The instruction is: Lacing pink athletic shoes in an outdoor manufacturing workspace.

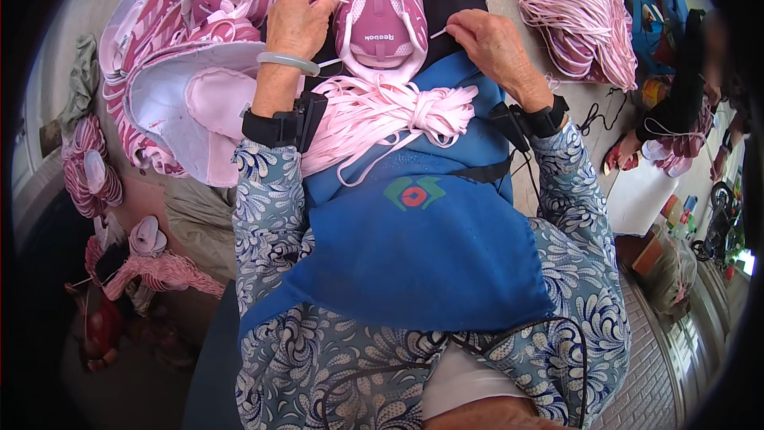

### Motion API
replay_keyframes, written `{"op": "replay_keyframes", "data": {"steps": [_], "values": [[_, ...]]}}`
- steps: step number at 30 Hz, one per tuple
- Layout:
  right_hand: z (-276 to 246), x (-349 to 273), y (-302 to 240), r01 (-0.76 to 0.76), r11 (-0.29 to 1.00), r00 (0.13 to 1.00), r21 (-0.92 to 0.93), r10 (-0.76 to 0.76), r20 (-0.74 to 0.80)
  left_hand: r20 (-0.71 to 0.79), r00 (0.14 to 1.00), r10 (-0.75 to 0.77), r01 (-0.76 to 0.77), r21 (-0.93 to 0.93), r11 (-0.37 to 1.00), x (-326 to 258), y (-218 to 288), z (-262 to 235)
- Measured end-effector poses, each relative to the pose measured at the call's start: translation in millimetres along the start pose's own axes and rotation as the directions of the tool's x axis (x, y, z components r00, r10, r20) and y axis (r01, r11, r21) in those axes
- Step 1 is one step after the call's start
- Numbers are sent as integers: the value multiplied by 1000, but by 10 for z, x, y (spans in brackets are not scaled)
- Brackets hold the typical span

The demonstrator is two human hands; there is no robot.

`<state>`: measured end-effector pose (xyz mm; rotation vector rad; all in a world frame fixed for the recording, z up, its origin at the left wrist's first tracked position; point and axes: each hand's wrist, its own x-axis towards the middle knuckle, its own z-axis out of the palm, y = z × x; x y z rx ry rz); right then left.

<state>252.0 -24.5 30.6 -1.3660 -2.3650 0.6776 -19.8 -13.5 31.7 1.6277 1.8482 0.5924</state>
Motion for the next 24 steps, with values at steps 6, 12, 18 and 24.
{"op": "replay_keyframes", "data": {"steps": [6,12,18,24], "values": [[12,4,29,-90,996,996,24,90,20,26,1000,10,-9,-45,999,8,-53,18],[69,7,62,-98,982,991,161,111,-77,22,1000,-17,18,-56,998,68,-110,70],[97,-41,-61,72,996,991,-53,-77,-107,-116,993,15,-7,68,998,-26,-10,99],[188,76,46,269,951,914,155,-201,-352,-213,971,108,-109,6,994,-147,83,190]]}}
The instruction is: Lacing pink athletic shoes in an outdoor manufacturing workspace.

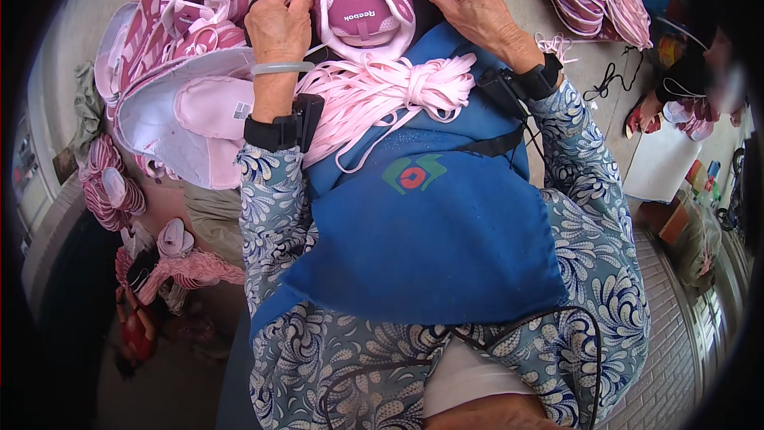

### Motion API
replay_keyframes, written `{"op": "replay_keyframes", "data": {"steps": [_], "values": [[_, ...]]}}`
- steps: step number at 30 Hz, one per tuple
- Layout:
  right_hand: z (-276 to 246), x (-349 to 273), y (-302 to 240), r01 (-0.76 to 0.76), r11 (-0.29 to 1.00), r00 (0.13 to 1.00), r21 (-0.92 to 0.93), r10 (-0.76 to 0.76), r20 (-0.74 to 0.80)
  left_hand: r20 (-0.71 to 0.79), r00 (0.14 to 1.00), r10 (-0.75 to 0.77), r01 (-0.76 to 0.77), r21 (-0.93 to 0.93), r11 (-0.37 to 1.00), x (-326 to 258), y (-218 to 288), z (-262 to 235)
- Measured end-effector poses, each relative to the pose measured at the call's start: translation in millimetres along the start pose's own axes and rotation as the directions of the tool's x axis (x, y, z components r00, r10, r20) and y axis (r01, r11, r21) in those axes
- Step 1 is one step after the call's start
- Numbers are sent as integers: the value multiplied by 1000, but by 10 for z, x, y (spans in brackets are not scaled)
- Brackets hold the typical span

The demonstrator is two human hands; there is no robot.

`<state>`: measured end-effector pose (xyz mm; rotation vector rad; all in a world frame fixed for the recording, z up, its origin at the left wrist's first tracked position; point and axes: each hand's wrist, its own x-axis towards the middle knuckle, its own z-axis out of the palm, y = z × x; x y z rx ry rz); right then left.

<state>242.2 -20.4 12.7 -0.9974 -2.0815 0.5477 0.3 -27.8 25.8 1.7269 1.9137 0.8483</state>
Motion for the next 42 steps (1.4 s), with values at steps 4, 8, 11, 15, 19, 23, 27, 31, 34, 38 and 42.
{"op": "replay_keyframes", "data": {"steps": [4,8,11,15,19,23,27,31,34,38,42], "values": [[35,187,-37,-202,979,968,-40,206,145,-49,995,90,-90,0,996,-131,-4,-25],[50,277,-29,-145,987,969,-76,157,192,18,963,269,-265,251,931,-216,125,-12],[40,367,-58,-116,991,964,-65,129,234,55,956,288,-286,382,878,-249,127,25],[100,367,16,-9,997,974,-80,27,226,125,965,232,-263,478,838,-225,136,58],[124,442,19,-14,987,943,-157,65,326,144,941,307,-339,402,851,-202,35,72],[232,473,64,-1,987,938,-159,56,342,106,928,358,-371,367,853,-177,-4,98],[52,434,-181,104,994,992,-20,-105,-72,8,963,269,-264,219,939,-165,54,79],[127,300,-405,-128,872,981,-472,183,71,-69,944,323,-312,133,941,-133,59,75],[292,243,-448,-103,834,961,-542,225,163,-40,911,411,-395,204,896,-76,24,89],[331,241,-193,-108,869,963,-483,212,165,72,893,444,-445,290,847,-20,93,86],[228,230,-28,-82,974,974,-213,124,190,207,904,373,-426,454,782,51,172,80]]}}
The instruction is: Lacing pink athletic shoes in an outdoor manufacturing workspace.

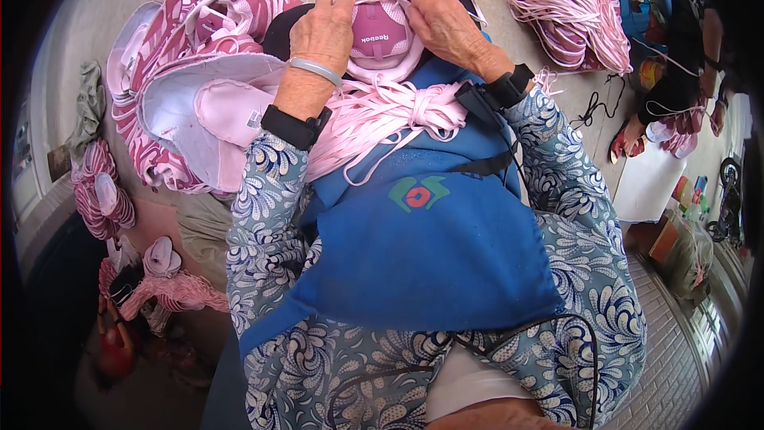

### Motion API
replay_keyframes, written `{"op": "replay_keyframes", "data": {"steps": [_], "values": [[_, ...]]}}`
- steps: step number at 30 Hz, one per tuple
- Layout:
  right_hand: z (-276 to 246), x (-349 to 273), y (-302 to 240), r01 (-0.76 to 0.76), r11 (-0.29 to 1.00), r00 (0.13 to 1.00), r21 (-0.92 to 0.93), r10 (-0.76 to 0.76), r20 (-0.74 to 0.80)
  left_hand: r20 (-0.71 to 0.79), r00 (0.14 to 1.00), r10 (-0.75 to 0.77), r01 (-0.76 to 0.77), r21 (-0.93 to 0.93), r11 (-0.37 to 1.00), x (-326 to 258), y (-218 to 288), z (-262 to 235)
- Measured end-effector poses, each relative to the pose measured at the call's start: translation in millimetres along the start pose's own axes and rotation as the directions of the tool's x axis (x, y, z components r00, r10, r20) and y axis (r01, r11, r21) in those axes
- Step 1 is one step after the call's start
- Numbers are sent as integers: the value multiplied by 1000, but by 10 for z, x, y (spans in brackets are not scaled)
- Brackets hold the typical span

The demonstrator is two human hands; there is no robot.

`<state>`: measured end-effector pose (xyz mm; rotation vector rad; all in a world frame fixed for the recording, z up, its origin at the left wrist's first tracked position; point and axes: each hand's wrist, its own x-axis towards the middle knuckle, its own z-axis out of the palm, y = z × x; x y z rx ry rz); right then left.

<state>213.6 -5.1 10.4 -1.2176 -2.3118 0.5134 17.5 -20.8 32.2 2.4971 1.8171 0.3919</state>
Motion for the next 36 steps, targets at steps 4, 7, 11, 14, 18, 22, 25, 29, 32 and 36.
{"op": "replay_keyframes", "data": {"steps": [4,7,11,14,18,22,25,29,32,36], "values": [[-25,-50,-156,35,999,998,-9,-36,-48,-9,999,47,-47,75,996,23,12,22],[-13,-39,-228,39,988,999,-151,-34,32,-138,973,183,-167,117,979,36,-51,44],[-8,91,-365,162,815,975,-557,-218,-36,-201,955,217,-212,47,976,-3,-68,80],[-4,179,-389,270,685,959,-677,-255,124,-269,946,181,-211,-87,974,37,-35,71],[-86,310,-233,235,931,972,-280,-229,54,-203,977,-59,-42,-462,886,-84,56,-106],[-566,304,-611,-20,771,996,637,-39,78,176,953,-248,289,-778,558,-234,102,-272],[-566,256,-576,-238,710,971,663,161,176,338,935,-106,348,-818,459,-287,159,-157],[-795,-4,-729,-150,438,838,886,-419,349,411,911,-25,401,-872,281,-397,214,-75],[-681,-122,-426,-418,598,816,684,-85,572,474,874,-107,486,-861,153,-323,141,-45],[-470,-131,-338,-396,694,906,601,190,378,457,883,-105,455,-779,432,-206,109,-182]]}}
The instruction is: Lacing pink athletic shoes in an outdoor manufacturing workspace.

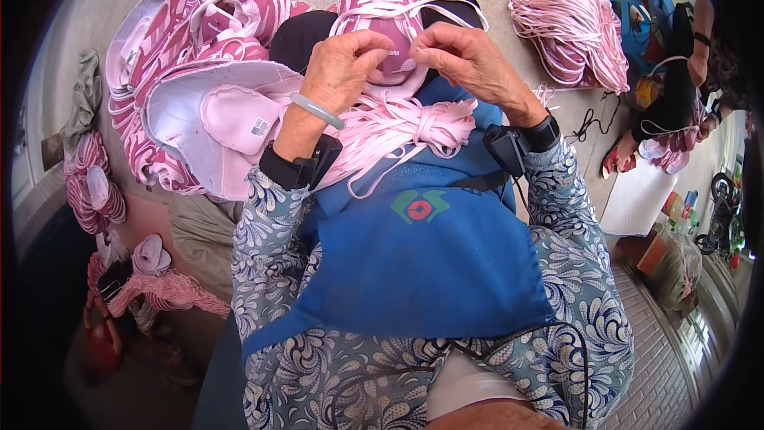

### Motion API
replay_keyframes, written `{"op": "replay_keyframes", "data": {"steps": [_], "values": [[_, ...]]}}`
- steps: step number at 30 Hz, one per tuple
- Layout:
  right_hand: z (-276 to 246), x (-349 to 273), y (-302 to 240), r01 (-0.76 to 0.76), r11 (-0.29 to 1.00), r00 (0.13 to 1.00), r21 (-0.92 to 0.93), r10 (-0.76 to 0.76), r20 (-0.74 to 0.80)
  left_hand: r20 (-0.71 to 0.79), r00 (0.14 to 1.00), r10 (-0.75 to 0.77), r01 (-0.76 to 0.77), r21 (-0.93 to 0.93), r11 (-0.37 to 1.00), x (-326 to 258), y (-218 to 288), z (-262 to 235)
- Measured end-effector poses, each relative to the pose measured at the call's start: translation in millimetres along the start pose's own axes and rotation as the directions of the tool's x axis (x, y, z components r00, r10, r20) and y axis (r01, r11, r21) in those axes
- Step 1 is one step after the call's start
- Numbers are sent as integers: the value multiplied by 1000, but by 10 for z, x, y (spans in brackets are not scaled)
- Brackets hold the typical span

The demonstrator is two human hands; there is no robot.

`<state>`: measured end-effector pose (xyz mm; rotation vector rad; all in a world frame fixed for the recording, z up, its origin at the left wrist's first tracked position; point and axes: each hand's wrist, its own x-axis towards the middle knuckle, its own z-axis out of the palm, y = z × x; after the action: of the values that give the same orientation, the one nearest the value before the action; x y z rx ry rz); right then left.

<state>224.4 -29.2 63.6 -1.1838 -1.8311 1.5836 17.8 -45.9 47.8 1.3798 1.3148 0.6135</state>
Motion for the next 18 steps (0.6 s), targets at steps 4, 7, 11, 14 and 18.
{"op": "replay_keyframes", "data": {"steps": [4,7,11,14,18], "values": [[204,231,65,225,936,950,-270,-272,-152,-221,963,157,-66,372,926,62,24,-24],[259,380,190,225,887,919,-403,-331,-214,-206,876,436,-171,713,680,153,42,-43],[317,389,239,124,755,893,-644,-368,-259,-175,884,433,-146,777,612,156,76,-11],[293,352,276,80,782,900,-618,-324,-292,-161,900,406,-103,826,555,125,90,1],[358,386,326,107,823,892,-558,-327,-312,-96,923,372,-103,871,480,165,131,-53]]}}
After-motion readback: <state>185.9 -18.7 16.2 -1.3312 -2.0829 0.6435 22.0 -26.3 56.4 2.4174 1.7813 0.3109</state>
